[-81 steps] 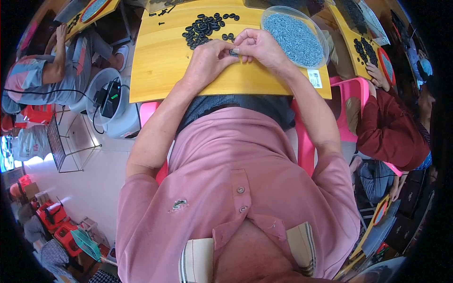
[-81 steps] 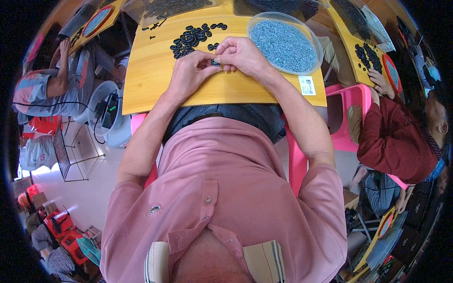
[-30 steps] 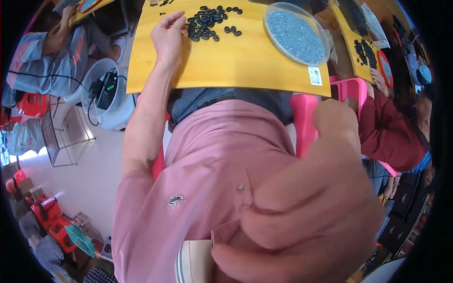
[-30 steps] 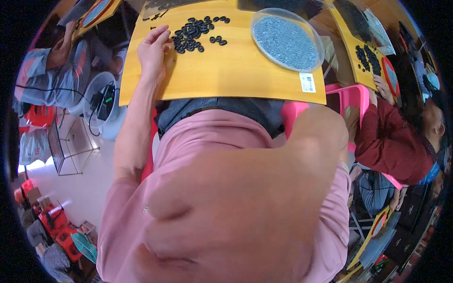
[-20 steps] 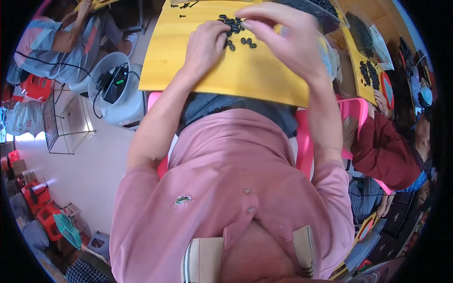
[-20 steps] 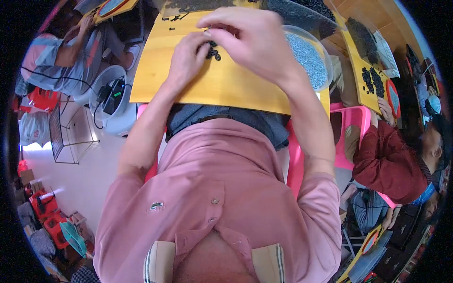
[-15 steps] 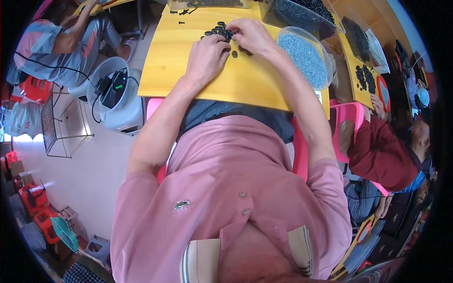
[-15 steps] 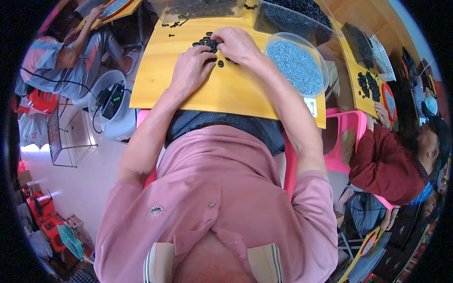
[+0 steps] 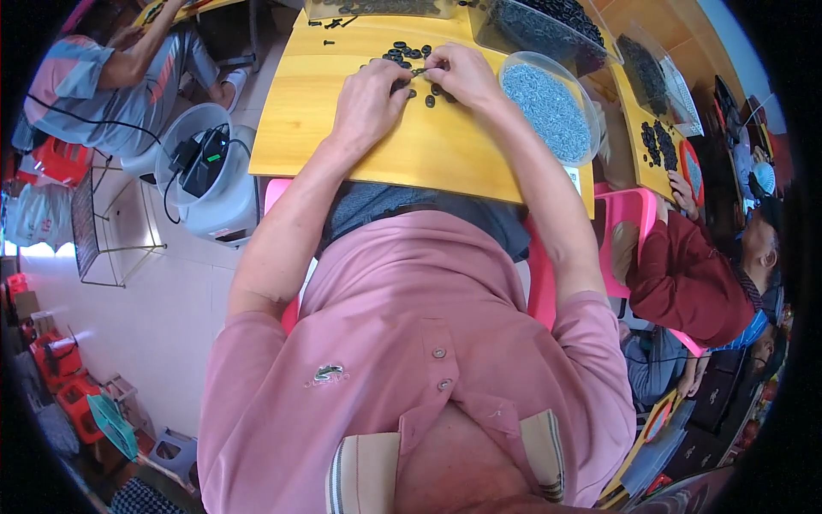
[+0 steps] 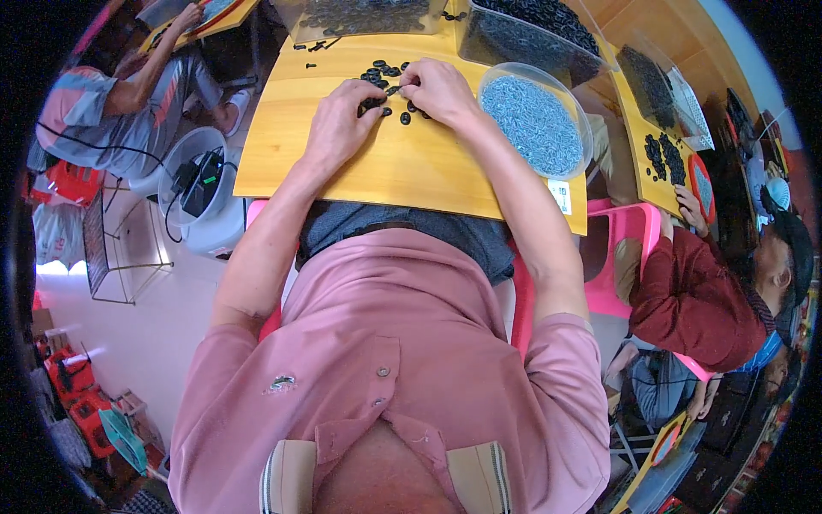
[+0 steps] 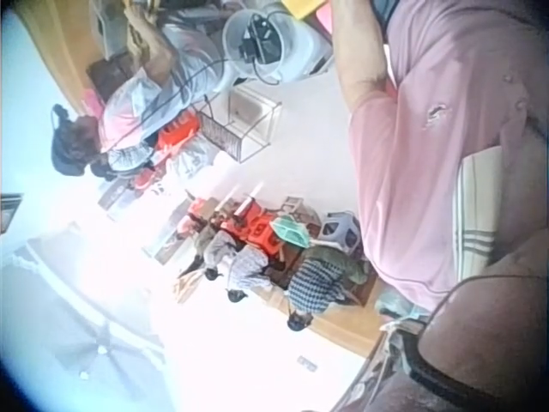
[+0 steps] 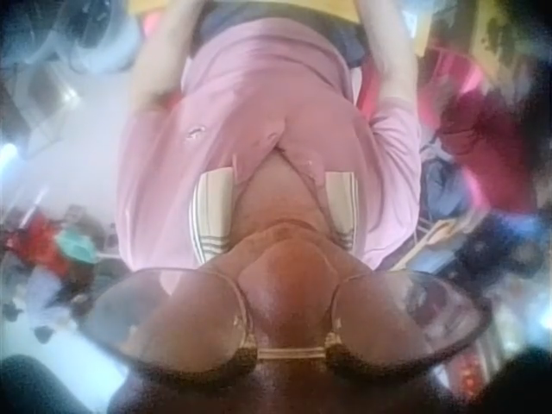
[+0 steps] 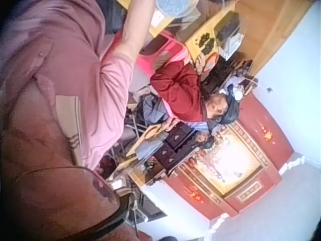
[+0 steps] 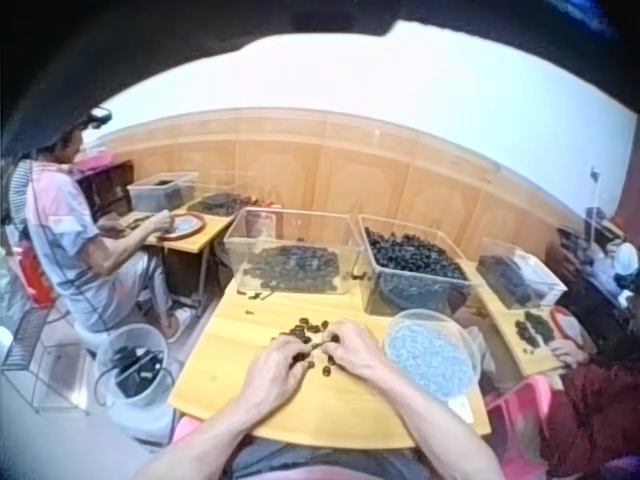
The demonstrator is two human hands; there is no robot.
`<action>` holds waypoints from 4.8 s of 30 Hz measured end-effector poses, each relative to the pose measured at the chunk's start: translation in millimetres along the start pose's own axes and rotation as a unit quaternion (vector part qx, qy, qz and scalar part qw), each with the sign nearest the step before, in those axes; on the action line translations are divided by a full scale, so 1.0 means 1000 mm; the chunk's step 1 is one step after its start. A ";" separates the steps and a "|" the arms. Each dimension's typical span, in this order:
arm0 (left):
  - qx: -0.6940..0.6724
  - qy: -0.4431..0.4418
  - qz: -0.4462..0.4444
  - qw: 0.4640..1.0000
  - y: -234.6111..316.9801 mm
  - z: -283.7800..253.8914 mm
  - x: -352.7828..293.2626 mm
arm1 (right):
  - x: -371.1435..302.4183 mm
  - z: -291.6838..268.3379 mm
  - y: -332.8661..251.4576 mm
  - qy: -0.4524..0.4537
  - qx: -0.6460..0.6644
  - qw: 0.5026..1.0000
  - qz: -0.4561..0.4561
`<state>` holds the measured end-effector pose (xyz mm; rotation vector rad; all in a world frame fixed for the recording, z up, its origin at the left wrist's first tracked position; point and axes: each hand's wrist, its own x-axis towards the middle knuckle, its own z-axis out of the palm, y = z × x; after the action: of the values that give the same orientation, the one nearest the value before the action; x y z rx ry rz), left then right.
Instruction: The person assembles small black plastic components by manually inserting blue pins into them.
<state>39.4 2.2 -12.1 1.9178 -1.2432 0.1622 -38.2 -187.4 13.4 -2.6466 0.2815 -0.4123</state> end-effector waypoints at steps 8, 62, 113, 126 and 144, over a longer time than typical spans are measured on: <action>-0.190 0.016 -0.056 0.980 0.003 0.002 0.000 | -0.023 -0.018 -0.018 -0.065 0.168 0.982 0.060; -0.529 -0.013 -0.304 0.792 0.020 0.005 -0.003 | -0.108 -0.106 0.066 0.027 -0.026 0.983 0.179; -0.506 -0.076 -0.291 0.809 0.031 0.015 -0.011 | -0.074 -0.035 -0.032 -0.020 -0.039 0.998 -0.035; -0.481 -0.079 -0.287 0.825 0.035 0.014 -0.012 | -0.076 -0.035 -0.031 -0.015 0.017 1.000 -0.018; -0.474 -0.059 -0.279 0.833 0.042 0.010 -0.013 | -0.081 -0.018 -0.034 0.024 0.147 0.988 0.038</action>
<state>-4.4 -2.5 -1.6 1.2978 -0.5672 -0.7612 -116.0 -143.5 25.1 -2.3328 0.3096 -0.4548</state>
